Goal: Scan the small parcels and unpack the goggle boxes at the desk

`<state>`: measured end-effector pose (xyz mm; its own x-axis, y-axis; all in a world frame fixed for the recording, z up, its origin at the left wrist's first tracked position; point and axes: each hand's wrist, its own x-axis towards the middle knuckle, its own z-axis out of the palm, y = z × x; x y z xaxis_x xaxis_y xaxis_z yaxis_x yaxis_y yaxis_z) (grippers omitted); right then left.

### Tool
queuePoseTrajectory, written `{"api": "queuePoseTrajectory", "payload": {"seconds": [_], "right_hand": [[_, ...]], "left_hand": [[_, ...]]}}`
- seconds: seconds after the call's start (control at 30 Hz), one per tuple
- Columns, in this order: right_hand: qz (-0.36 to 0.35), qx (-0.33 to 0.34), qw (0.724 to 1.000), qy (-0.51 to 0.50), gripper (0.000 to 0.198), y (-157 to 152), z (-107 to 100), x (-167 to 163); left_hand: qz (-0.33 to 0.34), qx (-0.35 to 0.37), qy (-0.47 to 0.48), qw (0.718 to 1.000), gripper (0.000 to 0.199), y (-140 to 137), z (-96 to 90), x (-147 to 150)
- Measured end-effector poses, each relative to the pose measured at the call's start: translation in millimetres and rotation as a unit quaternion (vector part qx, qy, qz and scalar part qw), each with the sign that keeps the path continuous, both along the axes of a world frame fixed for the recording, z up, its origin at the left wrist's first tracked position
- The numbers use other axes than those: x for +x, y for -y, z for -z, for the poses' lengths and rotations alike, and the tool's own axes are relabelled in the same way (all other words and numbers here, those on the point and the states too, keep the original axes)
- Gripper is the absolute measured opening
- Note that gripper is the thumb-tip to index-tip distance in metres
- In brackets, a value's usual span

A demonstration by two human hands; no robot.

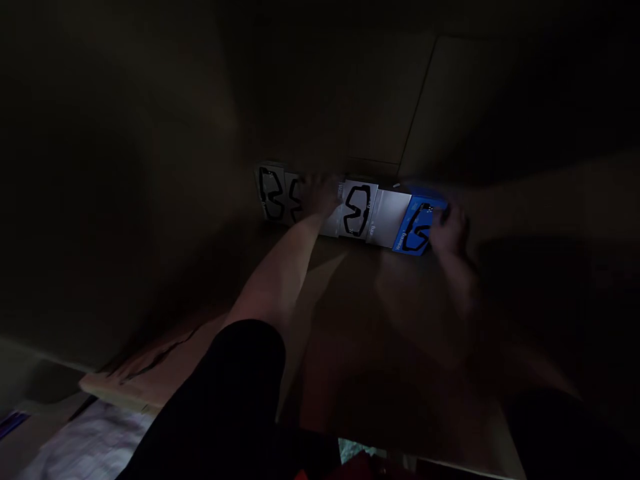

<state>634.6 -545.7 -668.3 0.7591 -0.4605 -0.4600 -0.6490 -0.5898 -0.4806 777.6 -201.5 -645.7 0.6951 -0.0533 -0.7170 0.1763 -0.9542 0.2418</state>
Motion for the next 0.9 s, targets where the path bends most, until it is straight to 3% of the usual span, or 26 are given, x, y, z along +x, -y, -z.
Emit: {"api": "queuePoseTrajectory", "payload": {"seconds": [0.13,0.23,0.33,0.47,0.63,0.77,0.9], "right_hand": [[-0.137,-0.042,0.989,-0.035,0.062,-60.7,-16.9,36.1],[-0.213,0.001,0.976,-0.054,0.067,-104.8,-11.2,52.5],[-0.225,0.032,0.97,-0.082,0.071,-123.8,1.9,57.4],[-0.186,-0.012,0.975,-0.119,0.069,-110.3,11.2,55.4],[-0.148,-0.065,0.977,-0.141,0.063,-74.5,6.4,48.7],[-0.135,-0.042,0.985,-0.101,0.069,-50.7,2.8,39.1],[-0.179,0.019,0.982,-0.049,0.075,-36.0,-3.5,28.3]], "left_hand": [[-0.027,0.018,-0.001,0.999,0.072,21.0,3.3,-19.6],[-0.053,0.011,-0.013,0.998,0.068,37.9,-0.7,-38.6],[-0.05,-0.007,-0.014,0.999,0.07,50.5,-5.9,-47.3],[-0.055,-0.009,-0.002,0.998,0.065,57.0,-14.0,-45.9],[-0.095,-0.002,-0.004,0.996,0.067,51.0,-18.7,-41.8],[-0.158,0.009,0.017,0.987,0.058,48.6,-16.4,-48.3],[-0.168,0.004,0.021,0.985,0.055,50.4,-9.4,-52.4]]}}
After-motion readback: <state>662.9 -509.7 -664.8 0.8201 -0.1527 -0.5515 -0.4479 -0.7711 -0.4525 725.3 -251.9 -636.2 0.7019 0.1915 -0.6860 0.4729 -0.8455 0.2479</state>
